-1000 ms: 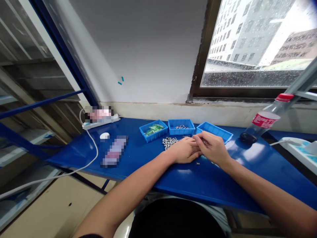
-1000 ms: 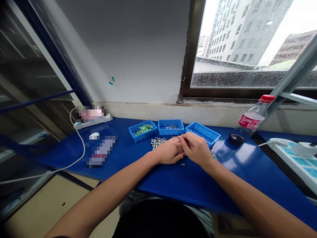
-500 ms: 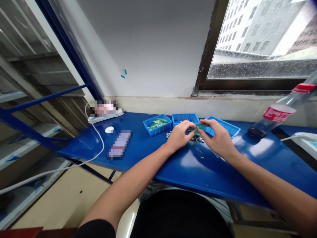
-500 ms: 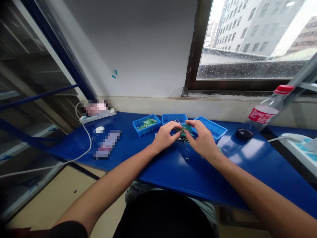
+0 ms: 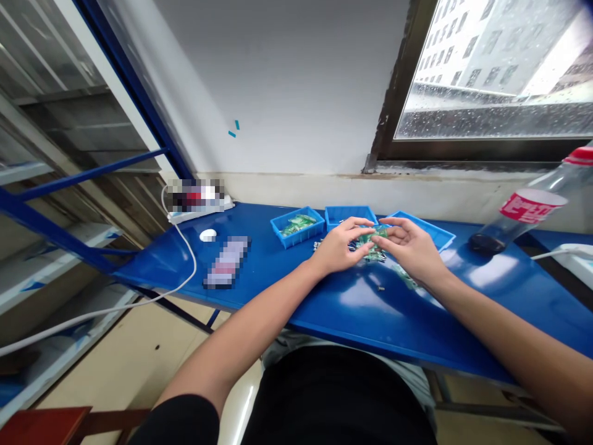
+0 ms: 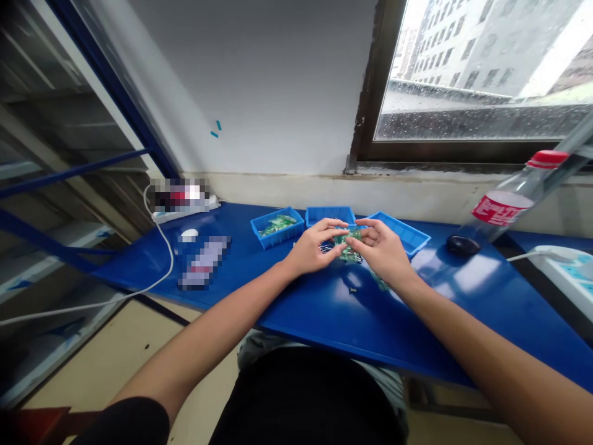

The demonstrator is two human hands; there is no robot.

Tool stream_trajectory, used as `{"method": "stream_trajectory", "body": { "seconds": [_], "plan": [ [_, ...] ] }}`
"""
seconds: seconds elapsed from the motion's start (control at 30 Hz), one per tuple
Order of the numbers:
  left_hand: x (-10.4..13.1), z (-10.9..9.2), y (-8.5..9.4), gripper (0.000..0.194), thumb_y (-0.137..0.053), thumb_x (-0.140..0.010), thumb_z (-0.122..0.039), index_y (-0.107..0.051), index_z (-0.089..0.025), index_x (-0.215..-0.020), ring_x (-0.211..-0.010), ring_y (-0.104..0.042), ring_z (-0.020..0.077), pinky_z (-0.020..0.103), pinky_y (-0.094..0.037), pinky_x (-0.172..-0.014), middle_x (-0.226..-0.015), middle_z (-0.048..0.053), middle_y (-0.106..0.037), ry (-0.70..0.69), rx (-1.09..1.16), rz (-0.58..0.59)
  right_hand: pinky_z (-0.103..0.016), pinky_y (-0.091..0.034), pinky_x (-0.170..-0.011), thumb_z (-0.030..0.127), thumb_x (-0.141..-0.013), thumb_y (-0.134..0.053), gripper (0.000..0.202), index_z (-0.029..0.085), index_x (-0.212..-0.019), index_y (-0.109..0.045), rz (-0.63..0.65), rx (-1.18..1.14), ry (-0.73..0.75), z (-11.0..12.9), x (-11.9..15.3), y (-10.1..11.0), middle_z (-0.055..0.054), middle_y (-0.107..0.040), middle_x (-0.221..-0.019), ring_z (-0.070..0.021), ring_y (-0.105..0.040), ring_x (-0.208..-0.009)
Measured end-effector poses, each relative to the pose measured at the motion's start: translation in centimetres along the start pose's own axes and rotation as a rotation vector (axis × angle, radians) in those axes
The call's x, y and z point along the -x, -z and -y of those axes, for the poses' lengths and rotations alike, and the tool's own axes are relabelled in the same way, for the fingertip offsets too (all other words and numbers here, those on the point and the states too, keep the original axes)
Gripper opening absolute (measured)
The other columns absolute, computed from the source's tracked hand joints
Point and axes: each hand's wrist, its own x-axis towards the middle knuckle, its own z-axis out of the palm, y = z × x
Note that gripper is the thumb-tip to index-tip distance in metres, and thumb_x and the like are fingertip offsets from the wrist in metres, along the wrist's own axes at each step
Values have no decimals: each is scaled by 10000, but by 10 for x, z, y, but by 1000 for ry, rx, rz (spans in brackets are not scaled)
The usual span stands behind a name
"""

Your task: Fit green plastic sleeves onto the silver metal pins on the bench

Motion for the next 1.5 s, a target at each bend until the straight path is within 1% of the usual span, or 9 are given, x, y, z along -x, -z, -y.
{"method": "stream_trajectory", "body": {
  "seconds": [0.2, 0.33, 0.5, 0.63, 0.77, 0.9, 1.03, 1.27, 1.5],
  "plan": [
    [2, 9, 5, 429, -726, -934, -175, -706, -250, -1356, -1366, -599, 294, 540, -481, -1187, -1422, 112, -673, -41, -108, 95, -356, -622, -635, 557, -745, -933, 642, 244, -1241, -671, -23, -22, -36, 9, 1, -3, -28, -760, -867, -188, -693, -619],
    [2, 9, 7, 281, -651, -983, -148, -761, -229, -1229, -1239, -657, 253, 467, -513, -1128, -1274, 88, -743, 13, -117, 65, -337, -582, -639, 632, -865, -802, 461, 225, -1078, -762, 19, 85, -49, 10, 2, -2, -51, -767, -918, -174, -669, -633],
    [-2, 0, 12, 213, -618, -1046, -340, -740, -166, -1037, -999, -678, 226, 382, -536, -965, -1036, 90, -756, 82, -98, 26, -317, -501, -581, 699, -947, -657, 493, 215, -924, -751, 86, 254, 22, 13, 4, -2, -29, -668, -766, -168, -577, -611],
    [-3, -5, 14, 295, -596, -1040, -382, -668, -163, -857, -830, -617, 192, 328, -517, -817, -859, 56, -676, 174, -90, 19, -333, -515, -684, 656, -858, -792, 438, 221, -856, -741, 30, 355, 155, 10, 4, -3, -49, -689, -861, -201, -623, -747],
    [-2, -6, 14, 255, -618, -1014, -346, -667, -160, -847, -818, -623, 180, 311, -515, -805, -842, 42, -682, 215, 4, 51, -366, -570, -767, 653, -831, -820, 468, 220, -999, -768, 96, 178, 39, 6, 5, -3, -68, -761, -922, -237, -706, -803],
    [-2, -5, 11, 224, -658, -988, -361, -693, -152, -915, -851, -657, 183, 303, -542, -788, -928, 60, -719, 267, 77, 52, -371, -602, -742, 648, -819, -833, 455, 220, -941, -738, 89, 141, -17, 10, 7, -6, -52, -764, -837, -236, -723, -753],
    [-1, -4, 8, 353, -705, -965, -348, -687, -174, -1271, -894, -695, 180, 298, -579, -796, -1110, 85, -746, 302, 216, 35, -376, -621, -702, 648, -836, -815, 437, 232, -938, -722, 76, 162, -18, 14, 9, -10, -42, -751, -815, -229, -710, -727],
    [0, 2, 8, 552, -733, -961, -318, -578, -181, -1474, -857, -708, 163, 312, -607, -836, -996, 62, -736, 319, 268, -21, -376, -645, -700, 633, -790, -868, 485, 233, -991, -682, 33, 77, 27, 16, 9, -13, -38, -731, -838, -217, -710, -721],
    [-1, -2, 10, 292, -780, -939, -342, -779, -217, -1203, -1278, -639, 281, 480, -536, -1123, -1389, 134, -648, 67, -12, 11, -351, -622, -661, 572, -854, -841, 657, 265, -1387, -611, 34, 38, 24, 11, 6, -8, 13, -697, -793, -191, -692, -649]
  ]
}}
